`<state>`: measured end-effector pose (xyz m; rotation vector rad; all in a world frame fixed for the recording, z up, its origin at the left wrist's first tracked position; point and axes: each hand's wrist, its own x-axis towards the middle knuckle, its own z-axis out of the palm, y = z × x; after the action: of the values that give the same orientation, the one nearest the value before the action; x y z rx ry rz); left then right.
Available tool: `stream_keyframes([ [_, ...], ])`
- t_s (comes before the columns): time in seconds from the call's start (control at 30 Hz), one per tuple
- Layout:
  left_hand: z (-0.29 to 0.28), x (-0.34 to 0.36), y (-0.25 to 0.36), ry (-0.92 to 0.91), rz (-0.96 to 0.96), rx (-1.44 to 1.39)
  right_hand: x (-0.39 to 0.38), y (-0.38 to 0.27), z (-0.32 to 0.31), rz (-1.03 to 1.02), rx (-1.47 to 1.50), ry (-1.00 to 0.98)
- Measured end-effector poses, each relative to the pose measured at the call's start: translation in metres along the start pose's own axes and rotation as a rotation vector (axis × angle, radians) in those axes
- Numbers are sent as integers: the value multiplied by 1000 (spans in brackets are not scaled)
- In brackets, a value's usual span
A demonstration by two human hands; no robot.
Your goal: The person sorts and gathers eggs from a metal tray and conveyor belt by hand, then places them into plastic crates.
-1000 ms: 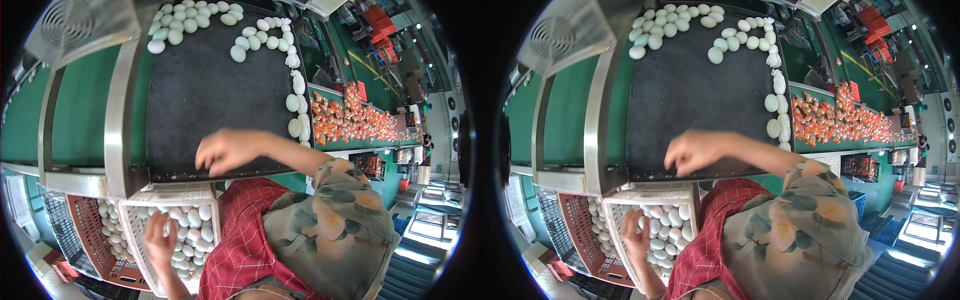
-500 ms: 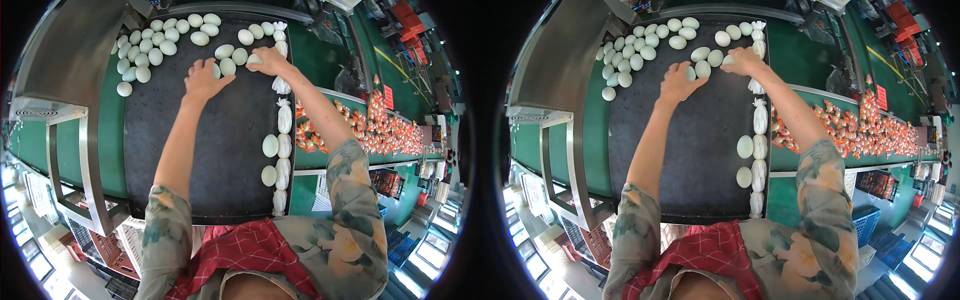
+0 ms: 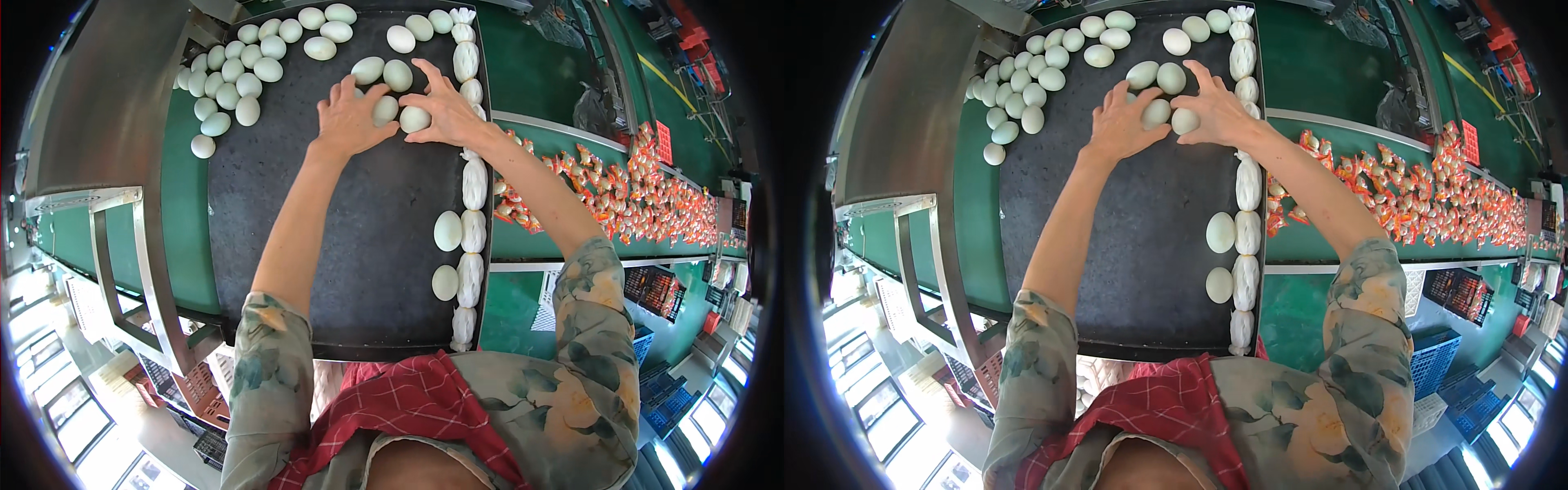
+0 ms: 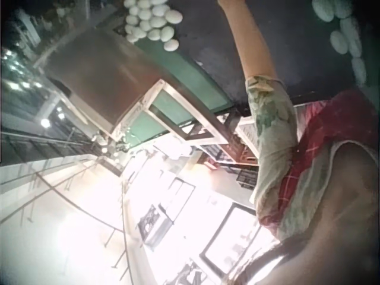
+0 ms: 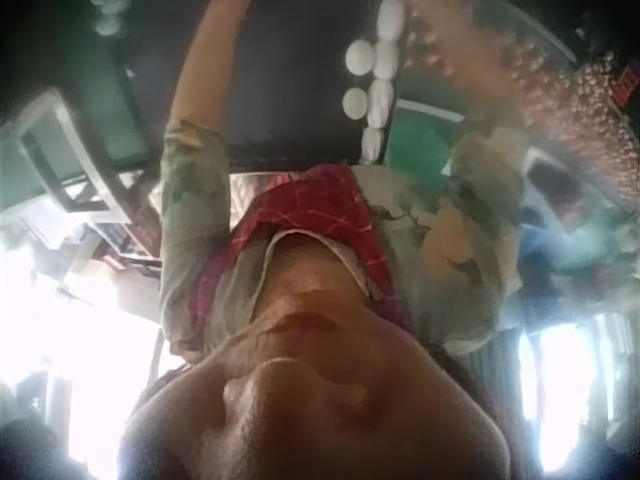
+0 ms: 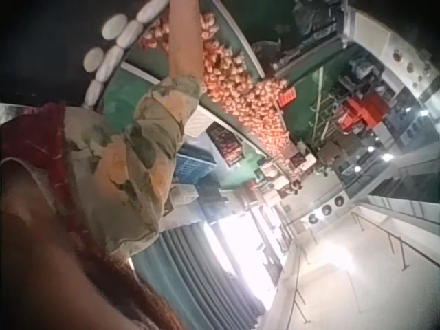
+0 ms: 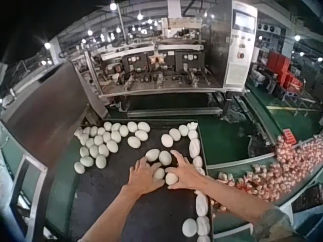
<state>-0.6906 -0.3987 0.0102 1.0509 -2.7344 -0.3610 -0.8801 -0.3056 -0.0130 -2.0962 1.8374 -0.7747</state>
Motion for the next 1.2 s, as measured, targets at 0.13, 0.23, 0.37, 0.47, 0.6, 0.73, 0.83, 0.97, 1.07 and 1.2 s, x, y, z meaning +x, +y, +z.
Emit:
stream_keyframes([
  [0.13,-6,2,1,-179,-17,118,13,10,-5,-93,-7,-61],
  [0.23,-10,-20,-16,-102,8,54,23,11,-10,-78,-59,-141],
  [0.37,-22,-38,-29,-121,-155,-25,39,9,-6,83,-62,-184],
  [0.47,-24,-22,-26,-192,-153,22,51,1,-3,97,-68,-213],
  [0.6,-26,-24,-24,-190,-218,12,33,-33,8,108,1,-140],
  [0.73,-22,-75,-29,42,-224,-254,-8,-37,25,49,154,202],
  [0.83,-58,-142,-38,-56,-465,-1364,-28,-63,22,453,1160,120],
  [0.97,-68,-263,-55,248,-293,-2190,-26,-165,22,206,1969,-108],
  [1.07,-82,-343,-41,511,-30,-2913,-28,-247,41,128,1989,-362],
  [1.2,-96,-454,-42,752,67,-2904,-43,-368,98,-63,1850,-707],
])
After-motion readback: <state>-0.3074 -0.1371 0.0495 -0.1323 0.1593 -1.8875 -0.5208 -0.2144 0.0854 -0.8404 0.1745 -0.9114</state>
